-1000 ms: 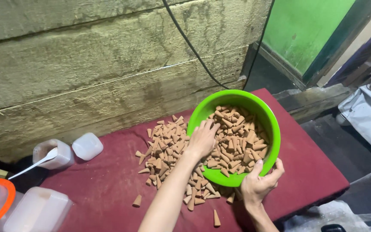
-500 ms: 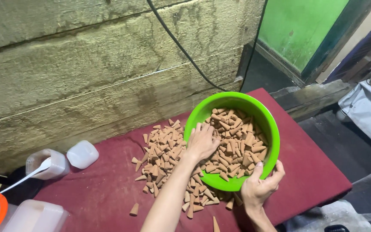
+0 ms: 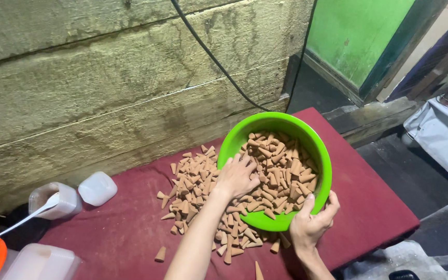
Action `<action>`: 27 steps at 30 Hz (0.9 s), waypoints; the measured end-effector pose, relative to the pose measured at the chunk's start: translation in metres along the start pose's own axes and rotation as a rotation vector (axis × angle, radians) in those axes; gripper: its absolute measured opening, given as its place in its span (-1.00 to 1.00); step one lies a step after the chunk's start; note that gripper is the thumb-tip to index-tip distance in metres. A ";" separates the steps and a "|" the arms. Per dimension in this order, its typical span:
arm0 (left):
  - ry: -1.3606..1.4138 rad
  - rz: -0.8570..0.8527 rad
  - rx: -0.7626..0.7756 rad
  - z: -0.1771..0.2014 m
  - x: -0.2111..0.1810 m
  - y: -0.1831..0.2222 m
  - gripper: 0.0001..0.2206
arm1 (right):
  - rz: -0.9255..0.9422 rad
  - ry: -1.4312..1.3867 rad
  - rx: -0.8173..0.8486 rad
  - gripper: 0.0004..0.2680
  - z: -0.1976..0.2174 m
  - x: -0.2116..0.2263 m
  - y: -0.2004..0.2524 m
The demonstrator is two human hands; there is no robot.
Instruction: Dumping a bowl of incense cones onto a table and spreading them out for sorting or drying
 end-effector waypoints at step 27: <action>-0.110 0.173 -0.251 0.006 0.060 0.063 -0.55 | -0.109 -0.008 -0.014 -0.71 0.007 0.001 0.002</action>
Point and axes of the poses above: each hand's wrist, its own y-axis away from the middle knuckle, its own z-axis out of the back of the hand, x = y × z, the point moved 3 cm from there along -y, towards the middle knuckle, and after that the axes turned 6 degrees about z, right-handed, at the moved point
